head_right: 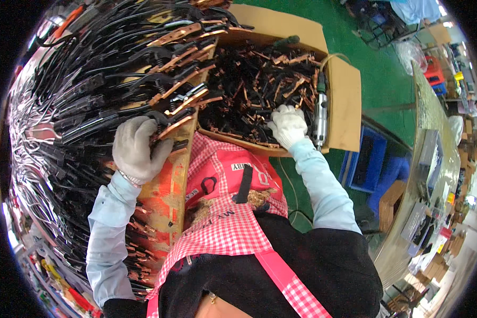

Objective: The person assembles electrical clamp components onto cables by attaching copper clamp pieces by hand and securing them with a pneumatic screwdriver.

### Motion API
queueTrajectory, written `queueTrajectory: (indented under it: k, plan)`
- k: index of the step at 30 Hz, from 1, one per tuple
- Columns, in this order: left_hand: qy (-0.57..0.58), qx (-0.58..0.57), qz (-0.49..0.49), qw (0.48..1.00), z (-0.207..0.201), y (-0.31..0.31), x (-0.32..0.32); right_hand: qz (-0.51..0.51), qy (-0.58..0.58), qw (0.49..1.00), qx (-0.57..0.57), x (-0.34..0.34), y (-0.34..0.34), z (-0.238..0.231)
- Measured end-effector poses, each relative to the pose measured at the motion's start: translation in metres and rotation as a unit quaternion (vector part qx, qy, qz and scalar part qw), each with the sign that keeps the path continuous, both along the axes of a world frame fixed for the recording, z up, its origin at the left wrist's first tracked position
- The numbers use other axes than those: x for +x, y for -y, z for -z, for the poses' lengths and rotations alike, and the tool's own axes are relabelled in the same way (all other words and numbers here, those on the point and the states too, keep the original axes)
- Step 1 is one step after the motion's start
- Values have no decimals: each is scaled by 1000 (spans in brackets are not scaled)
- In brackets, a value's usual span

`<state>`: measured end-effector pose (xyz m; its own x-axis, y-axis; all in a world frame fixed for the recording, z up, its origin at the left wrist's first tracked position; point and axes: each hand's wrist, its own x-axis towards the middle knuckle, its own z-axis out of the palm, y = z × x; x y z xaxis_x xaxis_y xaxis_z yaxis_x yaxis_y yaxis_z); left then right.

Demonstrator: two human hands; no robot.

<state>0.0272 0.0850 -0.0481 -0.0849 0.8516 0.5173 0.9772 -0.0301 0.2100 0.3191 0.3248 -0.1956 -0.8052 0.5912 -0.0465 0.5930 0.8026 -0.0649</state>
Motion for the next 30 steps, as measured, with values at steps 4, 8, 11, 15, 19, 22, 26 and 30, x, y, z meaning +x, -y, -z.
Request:
queueTrajectory:
  k: [4,8,11,15,19,22,26,30]
  plan:
    - [10,1,-28,1000,0,18,-4,99,-22,992,-70,-16,12,-26]
    - [34,62,-77,995,-18,12,28,182,-16,980,81,19,-10,3]
    - [15,124,71,990,-31,32,41,373,-483,588,-531,17,-13,-29]
    - [-40,-34,101,994,-41,67,57,418,-554,416,-588,-45,16,-83]
    - [-71,-127,54,988,-50,107,9,196,-483,395,-757,-53,34,-137]
    - [-102,-190,11,976,-57,129,-13,165,-467,502,-709,-80,79,-175]
    - [-137,-279,-42,950,-63,148,-12,28,-262,667,-697,-106,130,-190]
    - [-134,-283,-74,947,-67,176,-7,-184,-158,850,-467,-127,160,-175]
